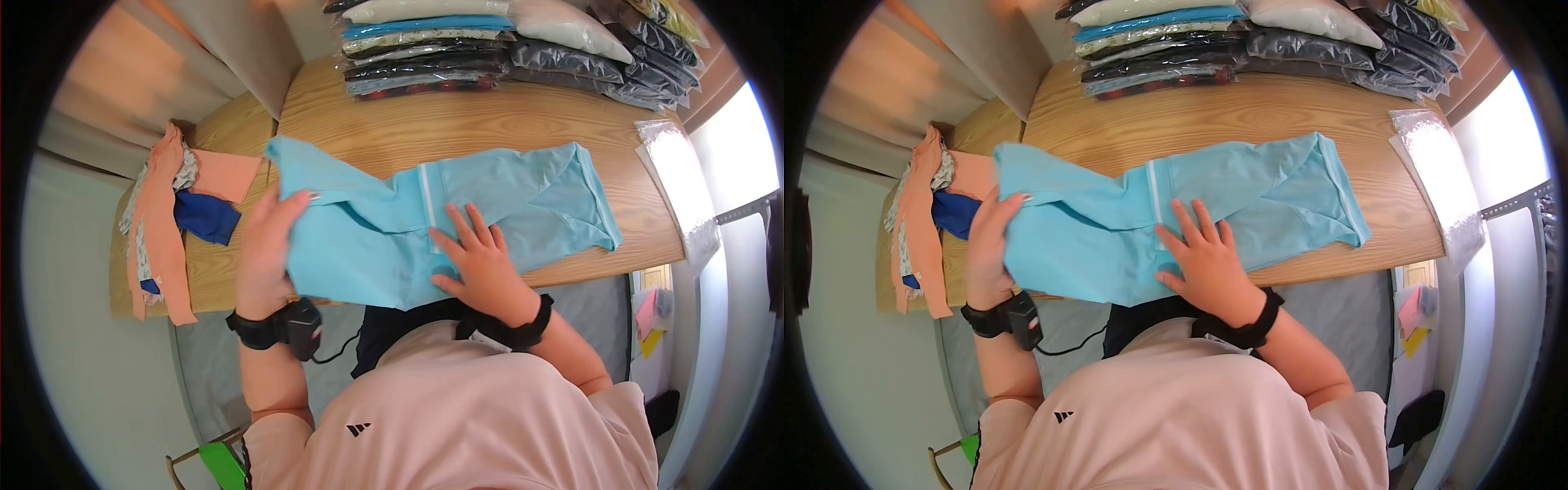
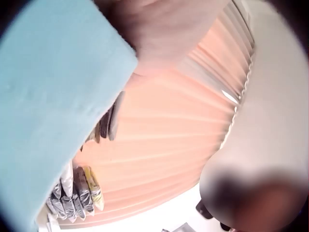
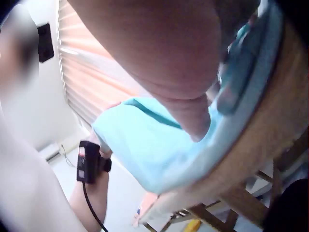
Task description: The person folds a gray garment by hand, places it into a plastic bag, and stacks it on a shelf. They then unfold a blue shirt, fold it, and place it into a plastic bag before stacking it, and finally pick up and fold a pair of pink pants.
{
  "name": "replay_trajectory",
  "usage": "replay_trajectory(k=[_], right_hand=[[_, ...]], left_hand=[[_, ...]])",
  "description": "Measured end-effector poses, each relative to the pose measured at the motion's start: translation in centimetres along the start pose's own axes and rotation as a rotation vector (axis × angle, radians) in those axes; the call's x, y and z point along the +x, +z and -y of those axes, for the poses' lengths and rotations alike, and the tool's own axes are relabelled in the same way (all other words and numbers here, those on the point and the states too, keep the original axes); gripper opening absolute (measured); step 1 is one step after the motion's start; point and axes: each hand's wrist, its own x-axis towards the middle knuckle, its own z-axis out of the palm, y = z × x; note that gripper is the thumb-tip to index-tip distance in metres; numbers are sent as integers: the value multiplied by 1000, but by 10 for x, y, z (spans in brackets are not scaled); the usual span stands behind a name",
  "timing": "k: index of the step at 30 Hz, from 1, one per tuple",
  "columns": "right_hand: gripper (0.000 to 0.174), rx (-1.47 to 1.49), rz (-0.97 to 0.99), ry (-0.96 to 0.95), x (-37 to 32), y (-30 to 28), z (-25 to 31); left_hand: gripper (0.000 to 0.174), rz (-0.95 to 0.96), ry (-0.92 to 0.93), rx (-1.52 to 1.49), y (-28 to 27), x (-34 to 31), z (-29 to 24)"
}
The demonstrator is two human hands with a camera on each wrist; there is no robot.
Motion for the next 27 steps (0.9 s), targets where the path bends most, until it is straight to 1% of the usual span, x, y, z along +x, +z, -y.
replay_trajectory(k=[2,3,5,6,7,8,9,10,11,13,14,15,16,17,18,19,20,22,24,26,27], right_hand=[[45,325,-20,-135,4,-6,-24],[45,320,-21,-130,6,-17,-28],[29,971,55,354,10,-46,-35],[34,979,56,323,11,-44,-51],[34,974,51,327,13,-47,-56],[39,1183,61,453,14,-50,-59],[45,1392,71,579,14,-51,-62],[53,1436,-19,693,12,-36,-71],[53,1434,-23,694,12,-32,-76],[51,1528,-51,773,13,-29,-81],[51,1532,-53,781,13,-32,-78],[51,1437,-29,767,14,-41,-70],[50,1342,-2,749,16,-44,-65],[50,1346,4,751,17,-39,-68],[47,1331,-28,709,18,-29,-73],[44,1315,-59,666,21,-24,-74],[44,1320,-49,664,23,-22,-72],[38,1078,-161,755,28,-21,-65],[36,1053,-158,752,29,-20,-62],[33,1024,-164,746,29,-21,-61],[32,975,-183,736,28,-20,-60]], left_hand=[[28,81,-20,93,27,8,7],[28,87,-21,89,39,13,12],[34,293,-54,270,61,28,27],[40,365,-14,455,70,43,43],[46,436,28,641,81,52,54],[46,442,30,638,93,52,65],[51,480,-158,590,108,50,72],[56,515,-348,538,116,48,76],[56,519,-347,538,115,47,77],[62,471,-296,325,101,43,76],[55,435,-229,297,88,43,74],[55,436,-237,299,74,43,71],[52,339,-151,352,60,43,67],[48,238,-62,404,47,41,63],[48,231,-65,407,35,38,63],[45,145,-52,461,23,34,66],[43,59,-39,514,14,32,70],[41,35,-28,527,3,34,78],[40,14,-9,533,-9,46,90],[38,193,245,853,-20,76,97],[38,189,251,849,-16,88,93]])
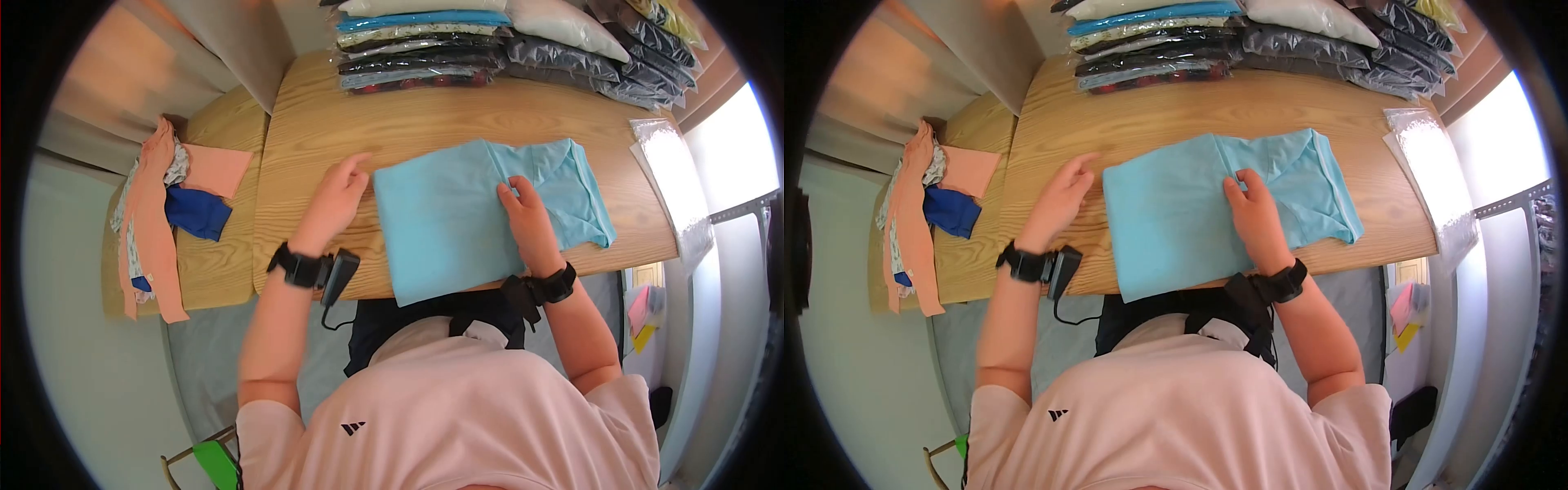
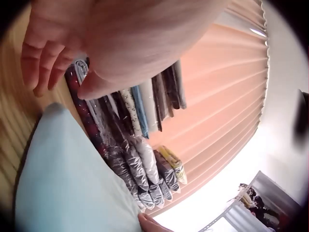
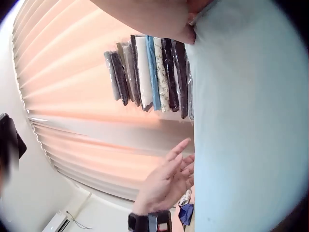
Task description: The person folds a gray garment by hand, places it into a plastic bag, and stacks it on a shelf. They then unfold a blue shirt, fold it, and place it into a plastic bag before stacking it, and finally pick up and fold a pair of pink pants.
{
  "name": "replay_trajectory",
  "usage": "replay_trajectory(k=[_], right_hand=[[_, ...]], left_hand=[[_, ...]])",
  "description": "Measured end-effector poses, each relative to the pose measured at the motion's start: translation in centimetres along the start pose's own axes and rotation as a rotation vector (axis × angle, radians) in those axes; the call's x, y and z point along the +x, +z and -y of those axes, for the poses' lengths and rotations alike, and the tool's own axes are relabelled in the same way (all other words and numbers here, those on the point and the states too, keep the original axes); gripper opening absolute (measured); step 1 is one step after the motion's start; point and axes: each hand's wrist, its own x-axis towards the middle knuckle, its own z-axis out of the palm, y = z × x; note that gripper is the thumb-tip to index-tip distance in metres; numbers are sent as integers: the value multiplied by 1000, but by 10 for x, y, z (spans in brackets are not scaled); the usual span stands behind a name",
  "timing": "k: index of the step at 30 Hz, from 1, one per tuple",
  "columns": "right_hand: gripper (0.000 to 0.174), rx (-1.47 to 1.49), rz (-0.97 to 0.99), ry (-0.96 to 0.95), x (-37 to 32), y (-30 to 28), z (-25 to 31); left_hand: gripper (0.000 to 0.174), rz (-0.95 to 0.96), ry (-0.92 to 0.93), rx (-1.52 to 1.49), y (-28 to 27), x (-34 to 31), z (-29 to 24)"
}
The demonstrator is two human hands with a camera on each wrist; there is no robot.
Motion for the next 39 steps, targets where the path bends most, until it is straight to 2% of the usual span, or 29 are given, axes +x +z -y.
replay_trajectory(k=[2,3,5,6,8,9,10,13,14,16,17,19,20,22,23,25,26,28,29,31,32,34,35,36,38,39], right_hand=[[31,-41,-30,-32,-2,1,-4],[31,1,-47,-43,-2,3,-7],[30,42,-85,-55,-1,3,-12],[31,28,-85,-54,0,3,-13],[31,11,-105,-49,-1,1,-11],[32,-18,-85,-41,0,1,-8],[33,-46,-61,-31,1,0,-6],[33,-171,-49,-22,4,-4,-10],[33,-169,-51,-24,-1,-5,-9],[36,-274,-143,-278,-25,-5,2],[36,-271,-145,-271,-28,-5,1],[44,-692,-190,-781,-37,-6,-5],[44,-690,-194,-772,-39,-4,-11],[49,-812,-6,-662,-39,4,-21],[49,-808,-17,-662,-40,5,-22],[48,-764,-11,-668,-41,4,-21],[48,-760,-25,-662,-41,3,-21],[48,-550,76,-655,-42,4,-22],[48,-552,60,-649,-43,7,-22],[48,-196,224,-546,-44,9,-20],[48,-197,215,-545,-44,7,-17],[45,283,417,-205,-47,2,-10],[43,315,361,-295,-47,1,-16],[45,324,414,-254,-38,-9,-32],[39,954,490,-46,-26,-11,-41],[39,960,481,-54,-19,-15,-49]], left_hand=[[31,241,-88,-16,1,22,-8],[31,242,-79,-19,1,29,-9],[29,436,-212,45,4,42,-14],[29,450,-196,43,6,45,-14],[30,399,-277,121,9,46,-10],[31,366,-347,-5,10,45,-11],[31,376,-340,-5,11,43,-9],[36,206,-364,-110,12,30,-5],[36,206,-361,-109,10,22,-5],[40,210,-577,-364,1,1,-18],[40,214,-581,-361,0,-6,-21],[42,400,-652,-439,2,-19,-25],[42,408,-655,-433,5,-22,-27],[39,465,-631,-494,11,-26,-33],[39,470,-624,-487,15,-27,-36],[34,419,-524,-720,26,-30,-43],[34,431,-521,-710,27,-29,-50],[30,354,-420,-910,22,-28,-80],[30,371,-417,-907,20,-27,-97],[26,373,-342,-883,22,-20,-128],[26,380,-339,-882,30,-13,-133],[23,438,-226,-857,47,6,-146],[23,460,-221,-842,59,17,-154],[23,482,-216,-826,74,27,-163],[24,520,-202,-863,98,43,-177],[24,489,-172,-796,110,51,-178]])
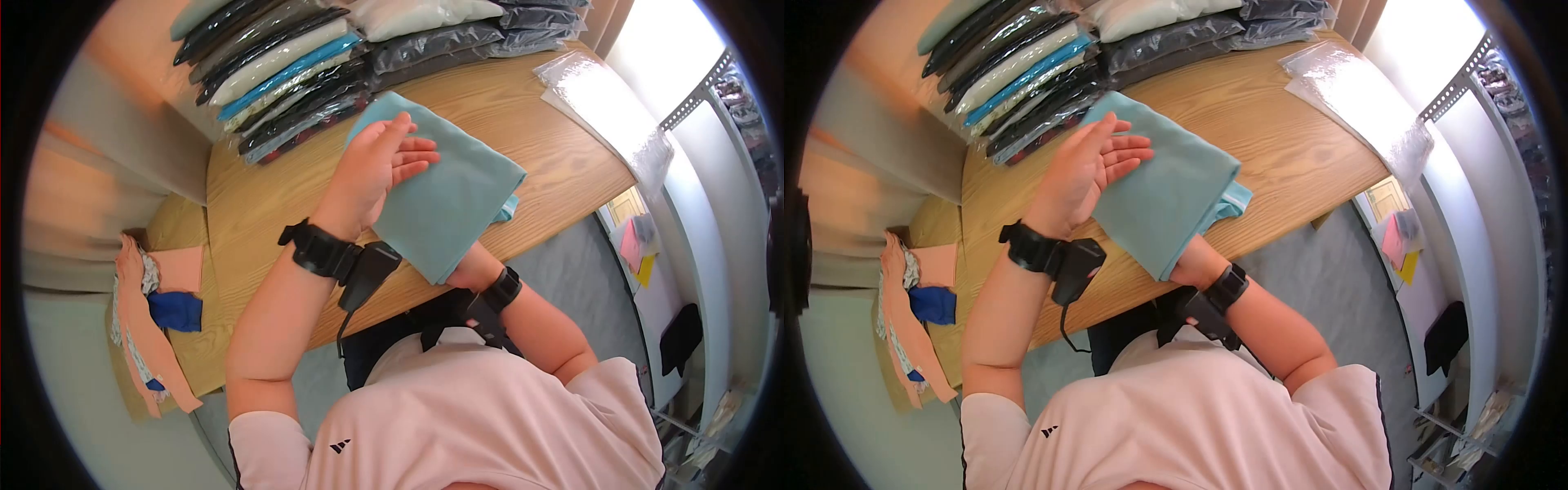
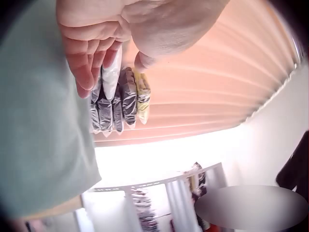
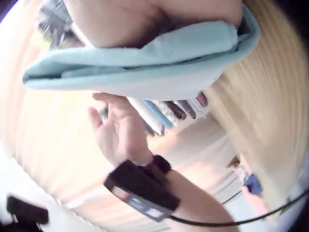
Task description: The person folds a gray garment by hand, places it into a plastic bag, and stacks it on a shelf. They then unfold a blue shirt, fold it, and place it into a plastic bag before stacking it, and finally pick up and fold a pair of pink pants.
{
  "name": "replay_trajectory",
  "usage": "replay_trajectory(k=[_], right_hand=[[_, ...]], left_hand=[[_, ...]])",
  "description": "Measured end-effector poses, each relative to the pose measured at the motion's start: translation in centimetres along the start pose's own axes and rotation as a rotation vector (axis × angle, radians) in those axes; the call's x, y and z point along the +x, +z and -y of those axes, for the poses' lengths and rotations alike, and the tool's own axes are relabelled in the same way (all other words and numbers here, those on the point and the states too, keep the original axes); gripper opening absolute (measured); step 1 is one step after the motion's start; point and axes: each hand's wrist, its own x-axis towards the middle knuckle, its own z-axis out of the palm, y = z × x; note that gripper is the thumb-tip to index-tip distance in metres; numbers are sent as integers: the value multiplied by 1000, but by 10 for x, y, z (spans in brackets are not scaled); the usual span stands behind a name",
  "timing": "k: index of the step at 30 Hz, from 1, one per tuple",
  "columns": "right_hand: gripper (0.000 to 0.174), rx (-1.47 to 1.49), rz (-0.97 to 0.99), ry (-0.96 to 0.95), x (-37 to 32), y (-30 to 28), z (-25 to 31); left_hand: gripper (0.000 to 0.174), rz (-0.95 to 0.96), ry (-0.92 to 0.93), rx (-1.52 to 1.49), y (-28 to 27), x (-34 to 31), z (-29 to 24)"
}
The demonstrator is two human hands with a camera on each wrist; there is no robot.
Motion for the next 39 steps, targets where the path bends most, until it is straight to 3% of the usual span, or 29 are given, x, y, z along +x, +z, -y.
replay_trajectory(k=[2,3,5,6,7,9,12,14,15,17,18,20,21,24,25,27,28,30,31,33,34,39], right_hand=[[37,356,89,76,2,-20,0],[37,359,86,65,2,-22,2],[37,534,109,130,3,-25,1],[37,542,107,125,2,-22,3],[36,545,91,143,0,-19,5],[34,552,72,160,1,-18,6],[34,551,102,153,3,-16,10],[37,468,-122,194,-6,4,28],[37,471,-135,196,-16,8,32],[31,36,-247,286,-45,8,46],[31,30,-254,299,-57,4,58],[22,-889,47,396,-80,-7,82],[22,-888,49,415,-85,-7,88],[12,-1209,-460,107,-90,8,95],[12,-1212,-462,111,-86,7,87],[15,-1557,-75,-351,-78,-3,65],[18,-1574,-63,-427,-74,-1,54],[20,-1590,-69,-482,-69,-6,44],[22,-1606,-83,-534,-68,-8,39],[22,-1601,-97,-562,-68,-16,32],[22,-1602,-106,-598,-68,-19,31],[21,-1663,-31,-766,-61,-19,25]], left_hand=[[29,-16,61,249,3,13,13],[29,-5,60,255,1,13,19],[36,212,338,985,-11,8,34],[49,271,445,1183,-12,5,40],[49,283,429,1189,-14,0,49],[55,317,349,1487,-12,-11,57],[59,317,281,1485,-14,-8,69],[59,312,262,1501,-12,-5,73],[59,299,248,1524,-12,-4,75],[62,310,234,1532,-12,-2,81],[64,310,222,1548,-13,-2,83],[67,293,235,1571,-10,-5,86],[70,282,256,1609,-8,-7,89],[75,225,293,1745,-1,-8,98],[75,226,293,1740,-1,-8,99],[70,200,385,1647,-3,-6,99],[70,196,386,1648,-6,-8,97],[54,86,729,1475,-11,-18,93],[54,88,725,1475,-6,-29,85],[37,274,400,1343,3,-60,72],[28,203,553,1350,5,-68,78],[19,137,484,1354,5,-79,102]])
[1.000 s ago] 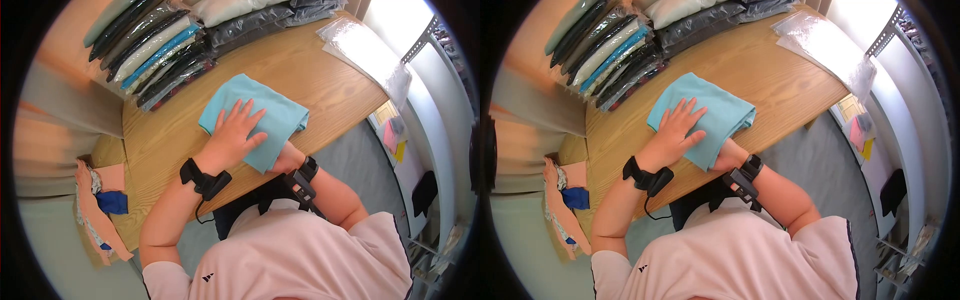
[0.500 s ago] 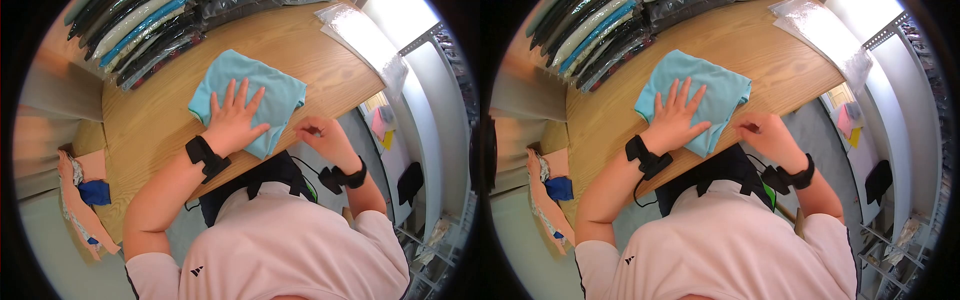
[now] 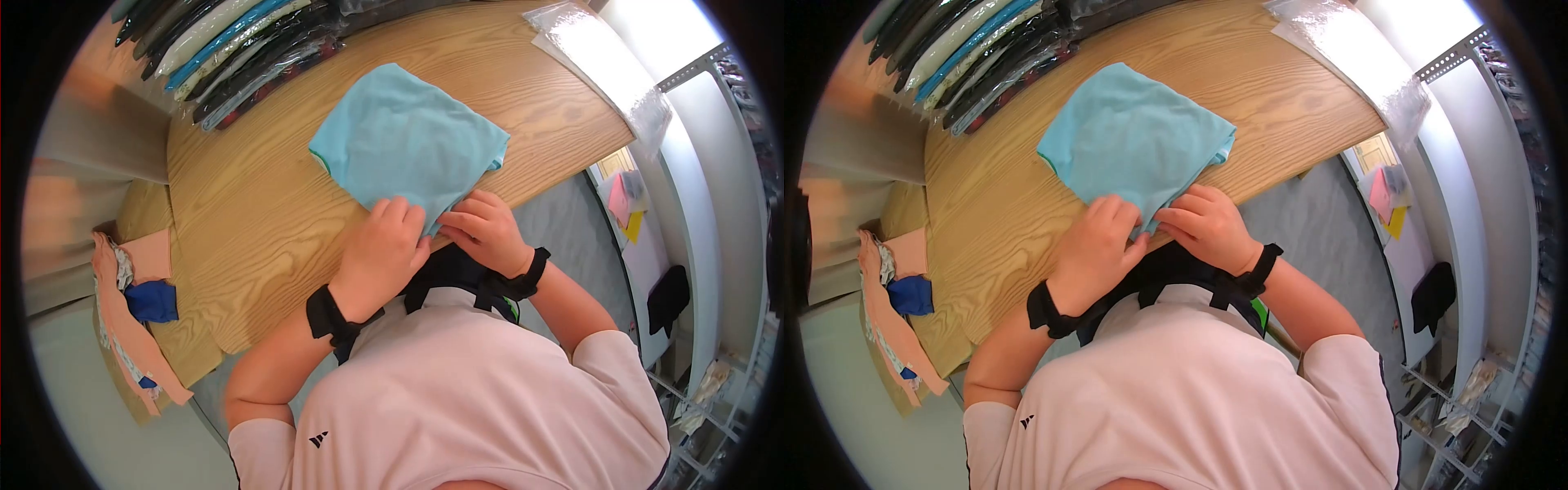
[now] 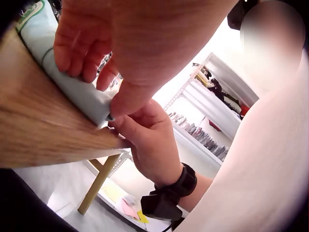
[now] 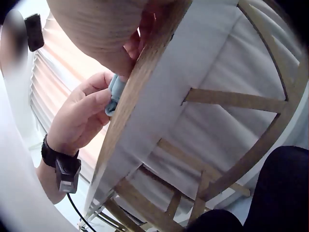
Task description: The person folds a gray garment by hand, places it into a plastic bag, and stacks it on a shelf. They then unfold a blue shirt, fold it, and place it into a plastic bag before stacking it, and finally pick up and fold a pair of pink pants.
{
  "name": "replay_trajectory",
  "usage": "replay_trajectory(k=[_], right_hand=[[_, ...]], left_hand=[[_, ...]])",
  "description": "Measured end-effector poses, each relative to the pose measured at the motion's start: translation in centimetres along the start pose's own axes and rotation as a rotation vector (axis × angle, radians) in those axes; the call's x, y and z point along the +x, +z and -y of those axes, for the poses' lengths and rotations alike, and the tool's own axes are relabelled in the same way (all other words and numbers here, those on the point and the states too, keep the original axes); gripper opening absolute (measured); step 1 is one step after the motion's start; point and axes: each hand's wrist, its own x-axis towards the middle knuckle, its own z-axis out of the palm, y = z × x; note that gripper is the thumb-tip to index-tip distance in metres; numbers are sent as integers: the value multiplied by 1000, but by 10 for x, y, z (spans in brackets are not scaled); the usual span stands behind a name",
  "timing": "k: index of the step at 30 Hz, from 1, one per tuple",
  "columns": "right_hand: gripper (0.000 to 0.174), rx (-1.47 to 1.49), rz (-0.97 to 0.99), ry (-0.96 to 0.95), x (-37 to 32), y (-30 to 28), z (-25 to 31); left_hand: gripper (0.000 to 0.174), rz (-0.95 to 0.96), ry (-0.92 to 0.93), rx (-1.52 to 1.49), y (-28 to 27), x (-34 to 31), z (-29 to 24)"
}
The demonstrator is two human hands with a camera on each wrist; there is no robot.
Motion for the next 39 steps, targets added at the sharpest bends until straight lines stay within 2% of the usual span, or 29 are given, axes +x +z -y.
replay_trajectory(k=[5,7,11,13,16,20,22,23,25,26,27,28,29,30,31,32,34,37,39], right_hand=[[19,-72,-38,-69,4,7,5],[19,-131,-107,10,0,14,9],[19,-217,-144,67,-3,25,15],[14,-184,-64,-31,-6,24,10],[15,-144,-41,-119,-4,17,7],[19,-219,66,-113,-3,4,16],[22,-180,94,-95,3,-5,25],[22,-183,93,-101,3,-15,21],[30,51,182,25,5,-41,11],[35,29,42,97,13,-51,10],[31,24,91,292,18,-61,2],[31,24,96,296,25,-61,-9],[31,-81,61,214,34,-61,-20],[32,-188,25,127,40,-60,-26],[35,-300,178,189,37,-60,-32],[35,-301,178,180,33,-56,-37],[35,-369,253,283,23,-48,-39],[35,-351,240,332,21,-44,-33],[35,-347,231,369,22,-45,-31]], left_hand=[[14,-59,-3,-88,11,-2,1],[14,-122,10,-131,9,-2,-3],[13,-108,1,-56,4,-4,-9],[14,-107,40,3,4,-6,-9],[14,-67,71,50,3,-7,-5],[14,-19,118,146,0,-9,0],[15,82,237,40,-11,-8,0],[15,76,239,44,-16,-6,2],[19,105,136,16,-27,-2,7],[19,107,133,12,-33,3,11],[27,49,132,-22,-39,11,15],[36,-12,132,-54,-42,16,19],[36,-15,133,-55,-41,20,21],[49,53,118,114,-39,23,24],[63,120,99,284,-37,25,27],[63,111,95,288,-34,26,32],[76,386,-54,316,-31,28,43],[75,435,-79,272,-39,36,52],[74,361,-124,224,-41,40,74]])
